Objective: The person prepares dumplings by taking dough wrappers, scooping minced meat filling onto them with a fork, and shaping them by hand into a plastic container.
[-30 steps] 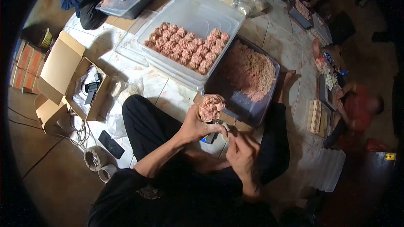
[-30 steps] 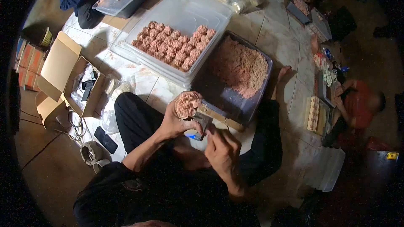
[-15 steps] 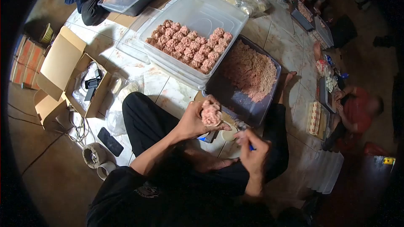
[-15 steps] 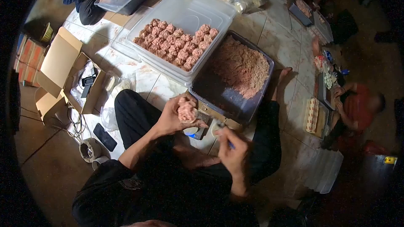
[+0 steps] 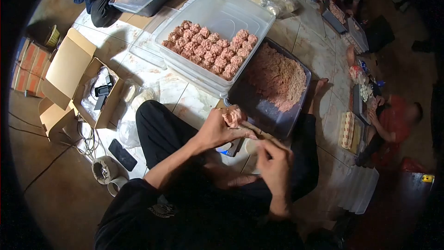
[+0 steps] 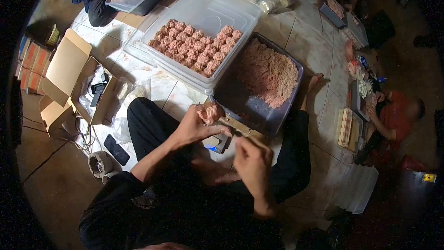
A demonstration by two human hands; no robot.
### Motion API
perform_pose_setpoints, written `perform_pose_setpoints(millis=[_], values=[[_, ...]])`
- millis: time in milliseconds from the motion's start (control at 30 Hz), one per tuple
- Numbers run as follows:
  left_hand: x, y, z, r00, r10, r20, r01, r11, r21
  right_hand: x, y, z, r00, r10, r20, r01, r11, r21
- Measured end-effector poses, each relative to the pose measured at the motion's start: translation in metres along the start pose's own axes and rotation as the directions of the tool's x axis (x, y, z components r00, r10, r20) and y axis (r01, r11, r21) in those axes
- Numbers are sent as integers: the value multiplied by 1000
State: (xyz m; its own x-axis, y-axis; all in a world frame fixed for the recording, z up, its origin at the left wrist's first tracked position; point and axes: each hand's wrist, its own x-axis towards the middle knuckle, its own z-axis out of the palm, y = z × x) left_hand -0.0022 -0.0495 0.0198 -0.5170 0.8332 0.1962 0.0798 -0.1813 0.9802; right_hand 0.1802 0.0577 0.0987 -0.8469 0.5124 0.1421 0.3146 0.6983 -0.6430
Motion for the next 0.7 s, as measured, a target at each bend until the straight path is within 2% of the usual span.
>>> perform_pose_setpoints(millis=[33,67,133,200,233,333,467,500,533,600,667,700], values=[[1,18,-5,988,-156,-10,156,985,75,5,-12,-13,996,72,-58,-74,997,-31],[0,8,-12,987,-137,-79,146,982,118,7,-16,-21,995,71,-73,-75,996,-55],[3,-2,-12,967,-234,-99,242,967,77,4,-27,-21,999,53,1,-53,998,17],[4,-2,-9,996,-92,-20,94,954,284,5,-19,-8,988,-3,156,16,996,-84],[2,-2,-5,999,-29,31,15,928,372,8,-14,1,984,15,176,0,996,-87],[-2,-5,0,995,-96,9,69,772,632,14,-15,6,977,135,163,-147,987,68],[-1,-9,-5,993,-96,-67,117,772,625,14,-7,-1,992,120,-32,-114,982,147],[-1,-12,-5,982,-163,-94,185,756,628,10,1,4,994,108,17,-109,985,137],[-1,-13,-4,992,-104,-69,124,772,623,12,-2,6,994,32,105,-40,996,75],[-3,-15,2,1000,8,-16,3,799,601,18,-10,10,990,61,126,-69,996,56],[-1,-23,0,999,-35,-37,49,878,475,24,-16,2,985,117,-124,-92,977,191],[-4,-26,-1,997,-65,-41,76,910,408,31,-17,-6,973,98,-209,-80,992,95]])
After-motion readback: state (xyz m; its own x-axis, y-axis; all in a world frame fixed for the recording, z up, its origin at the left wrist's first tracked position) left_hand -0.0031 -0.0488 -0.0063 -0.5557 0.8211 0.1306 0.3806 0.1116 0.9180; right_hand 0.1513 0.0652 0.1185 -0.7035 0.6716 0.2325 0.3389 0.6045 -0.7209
